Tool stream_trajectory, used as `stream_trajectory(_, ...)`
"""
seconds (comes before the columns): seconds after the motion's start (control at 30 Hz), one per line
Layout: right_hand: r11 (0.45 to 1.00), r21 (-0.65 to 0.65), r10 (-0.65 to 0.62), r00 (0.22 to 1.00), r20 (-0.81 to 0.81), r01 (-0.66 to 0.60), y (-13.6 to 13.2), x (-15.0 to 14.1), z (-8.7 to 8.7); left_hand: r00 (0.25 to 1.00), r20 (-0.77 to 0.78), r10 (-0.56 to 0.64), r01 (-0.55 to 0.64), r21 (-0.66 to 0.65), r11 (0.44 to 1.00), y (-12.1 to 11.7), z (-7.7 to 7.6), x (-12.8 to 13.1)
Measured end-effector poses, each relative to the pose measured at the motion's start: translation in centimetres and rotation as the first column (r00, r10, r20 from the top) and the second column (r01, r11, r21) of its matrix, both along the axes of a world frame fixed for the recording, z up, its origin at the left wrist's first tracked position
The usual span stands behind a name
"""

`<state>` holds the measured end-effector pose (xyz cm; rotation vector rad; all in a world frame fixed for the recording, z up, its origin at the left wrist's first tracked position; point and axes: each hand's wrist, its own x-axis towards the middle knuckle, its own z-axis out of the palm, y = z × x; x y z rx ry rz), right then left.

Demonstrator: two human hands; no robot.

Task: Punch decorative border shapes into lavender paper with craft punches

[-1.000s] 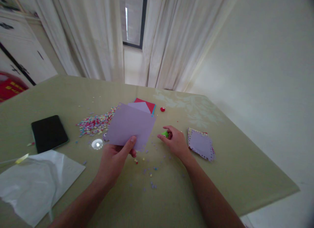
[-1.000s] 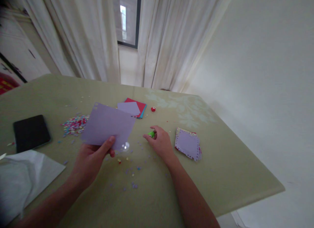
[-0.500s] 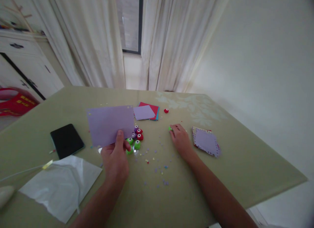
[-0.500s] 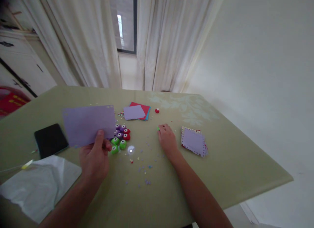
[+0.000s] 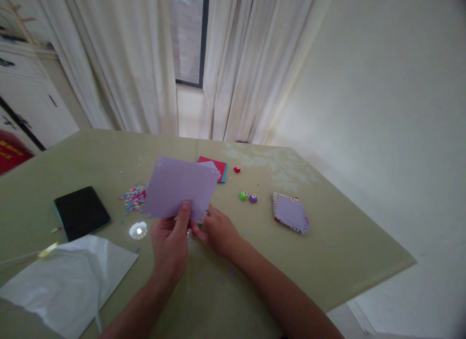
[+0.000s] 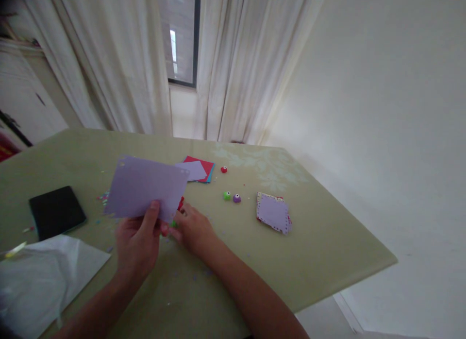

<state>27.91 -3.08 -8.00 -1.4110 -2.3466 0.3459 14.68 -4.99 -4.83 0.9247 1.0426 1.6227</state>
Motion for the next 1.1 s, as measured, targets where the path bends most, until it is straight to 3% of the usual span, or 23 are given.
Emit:
stream_trajectory(0.13,0.997,-0.026,-0.077,0.995,-0.066,0.075,0.1,1.6,0.0,0.995,0.046,-0.083,0.084,-0.011,0.996,-0.8,-0.2,0.3)
stream_trajectory(0.27,0.991,-0.01,-0.124,0.918,-0.377,0.13,-0.3,3.6,0.5,0.995,0.035,-0.091,0.092,-0.045,0.995,-1.0,-0.4,0.6)
stream_trajectory(0.37,0.99,-0.094,-0.143,0.754,-0.641,0.108,-0.8,5.0,0.7,0.997,0.021,-0.068,0.07,-0.068,0.995,-0.7,-0.5,0.7)
stream_trajectory(0.47,0.949,-0.316,-0.268,0.539,-0.799,0.004,-1.3,5.9,0.6,0.994,-0.042,-0.101,0.096,-0.104,0.99,-0.2,-0.5,0.5)
stream_trajectory(0.57,0.848,-0.504,-0.435,0.325,-0.84,-0.167,-1.7,6.1,0.6,0.977,-0.139,-0.161,0.14,-0.146,0.979,0.2,-0.3,0.3)
stream_trajectory(0.7,0.785,-0.558,-0.539,0.149,-0.829,-0.268,-2.0,5.6,1.1,0.959,-0.22,-0.179,0.141,-0.176,0.974,0.3,0.3,0.3)
stream_trajectory(0.87,0.727,-0.611,-0.614,0.103,-0.783,-0.314,-2.2,5.2,1.2,0.922,-0.324,-0.213,0.138,-0.241,0.961,0.3,0.1,0.2)
stream_trajectory(1.1,0.745,-0.614,-0.606,0.119,-0.786,-0.26,-2.6,5.0,1.1,0.919,-0.33,-0.216,0.119,-0.29,0.95,0.2,0.3,0.3)
